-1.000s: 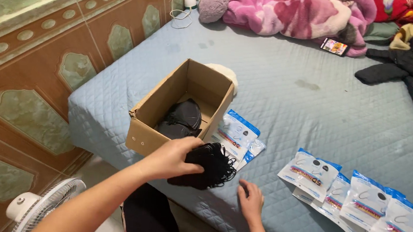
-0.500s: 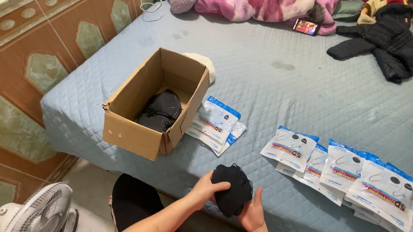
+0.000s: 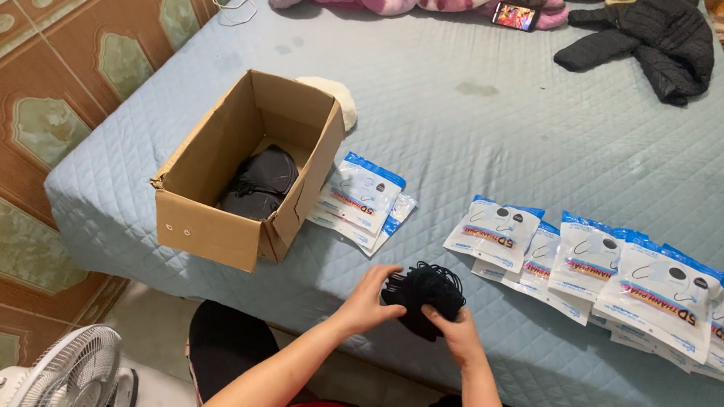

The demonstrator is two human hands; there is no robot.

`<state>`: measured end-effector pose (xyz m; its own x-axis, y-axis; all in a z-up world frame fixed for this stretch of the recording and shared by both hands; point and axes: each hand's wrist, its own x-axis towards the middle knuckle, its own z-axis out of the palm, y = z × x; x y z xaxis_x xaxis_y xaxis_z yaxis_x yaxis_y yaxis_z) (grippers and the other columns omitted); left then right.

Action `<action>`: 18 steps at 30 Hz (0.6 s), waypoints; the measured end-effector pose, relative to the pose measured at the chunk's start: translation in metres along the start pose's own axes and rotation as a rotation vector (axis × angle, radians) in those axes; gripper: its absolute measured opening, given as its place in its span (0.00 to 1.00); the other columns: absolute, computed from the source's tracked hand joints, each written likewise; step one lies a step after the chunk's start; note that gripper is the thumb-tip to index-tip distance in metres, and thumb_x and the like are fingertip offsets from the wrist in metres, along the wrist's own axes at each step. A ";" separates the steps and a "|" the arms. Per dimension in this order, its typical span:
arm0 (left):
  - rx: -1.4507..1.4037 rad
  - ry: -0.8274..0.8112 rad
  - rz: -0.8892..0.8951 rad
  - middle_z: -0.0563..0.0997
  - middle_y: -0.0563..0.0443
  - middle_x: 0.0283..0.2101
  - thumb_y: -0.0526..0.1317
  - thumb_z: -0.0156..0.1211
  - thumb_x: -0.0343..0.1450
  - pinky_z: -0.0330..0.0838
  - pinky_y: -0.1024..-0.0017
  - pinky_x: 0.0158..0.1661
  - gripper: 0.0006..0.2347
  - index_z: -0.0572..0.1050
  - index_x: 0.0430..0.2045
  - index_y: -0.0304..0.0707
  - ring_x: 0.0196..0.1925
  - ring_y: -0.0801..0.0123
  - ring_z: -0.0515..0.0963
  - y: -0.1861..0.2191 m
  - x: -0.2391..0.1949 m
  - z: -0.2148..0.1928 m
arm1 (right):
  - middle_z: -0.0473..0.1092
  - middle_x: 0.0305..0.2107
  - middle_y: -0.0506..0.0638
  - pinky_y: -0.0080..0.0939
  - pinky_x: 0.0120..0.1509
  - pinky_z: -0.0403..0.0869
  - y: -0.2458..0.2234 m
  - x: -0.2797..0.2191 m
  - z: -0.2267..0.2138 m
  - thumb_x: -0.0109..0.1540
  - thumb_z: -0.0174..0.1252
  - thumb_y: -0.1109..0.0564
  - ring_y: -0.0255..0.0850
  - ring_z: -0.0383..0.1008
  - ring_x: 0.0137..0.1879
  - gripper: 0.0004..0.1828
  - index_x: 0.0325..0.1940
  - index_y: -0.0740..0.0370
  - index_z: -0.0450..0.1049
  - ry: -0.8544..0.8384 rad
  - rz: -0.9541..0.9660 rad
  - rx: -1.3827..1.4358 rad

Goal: Inspecting and packing black face masks into a cardboard box.

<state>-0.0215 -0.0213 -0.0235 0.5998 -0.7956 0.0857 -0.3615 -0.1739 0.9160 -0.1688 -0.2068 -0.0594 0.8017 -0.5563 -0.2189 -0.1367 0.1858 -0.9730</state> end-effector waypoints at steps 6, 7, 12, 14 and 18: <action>0.421 -0.121 0.082 0.71 0.38 0.62 0.45 0.70 0.66 0.63 0.51 0.66 0.28 0.68 0.60 0.36 0.70 0.48 0.67 -0.044 0.019 0.020 | 0.81 0.28 0.55 0.45 0.48 0.75 0.020 0.032 -0.012 0.45 0.85 0.54 0.43 0.76 0.39 0.22 0.38 0.65 0.87 0.010 -0.085 -0.329; 0.422 -0.120 0.084 0.71 0.38 0.62 0.45 0.70 0.66 0.63 0.51 0.66 0.28 0.68 0.60 0.36 0.70 0.48 0.67 -0.048 0.020 0.025 | 0.81 0.28 0.55 0.45 0.48 0.75 0.025 0.036 -0.014 0.45 0.85 0.54 0.43 0.76 0.39 0.22 0.38 0.65 0.87 0.011 -0.088 -0.329; 0.104 -0.178 -0.113 0.79 0.34 0.54 0.48 0.66 0.71 0.71 0.47 0.60 0.22 0.71 0.56 0.35 0.61 0.40 0.76 -0.027 0.017 0.023 | 0.81 0.29 0.54 0.47 0.44 0.75 0.025 0.030 -0.014 0.52 0.80 0.35 0.42 0.77 0.38 0.29 0.38 0.64 0.86 0.154 0.070 -0.250; -0.286 -0.132 -0.258 0.78 0.36 0.42 0.44 0.70 0.70 0.76 0.59 0.42 0.21 0.72 0.53 0.33 0.40 0.50 0.79 -0.037 0.019 0.031 | 0.77 0.44 0.60 0.57 0.57 0.72 0.017 0.022 -0.015 0.57 0.73 0.38 0.51 0.75 0.51 0.31 0.52 0.64 0.80 0.082 0.203 0.001; -0.771 -0.059 -0.447 0.77 0.38 0.26 0.41 0.73 0.70 0.79 0.71 0.17 0.22 0.72 0.53 0.27 0.17 0.61 0.81 -0.031 0.019 0.036 | 0.73 0.59 0.58 0.66 0.73 0.67 -0.027 -0.007 -0.009 0.65 0.58 0.41 0.57 0.71 0.66 0.28 0.64 0.57 0.75 -0.045 0.440 0.576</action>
<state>-0.0248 -0.0517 -0.0641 0.5244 -0.7790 -0.3438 0.4909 -0.0533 0.8696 -0.1755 -0.2148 -0.0321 0.7679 -0.2997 -0.5661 -0.1340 0.7891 -0.5995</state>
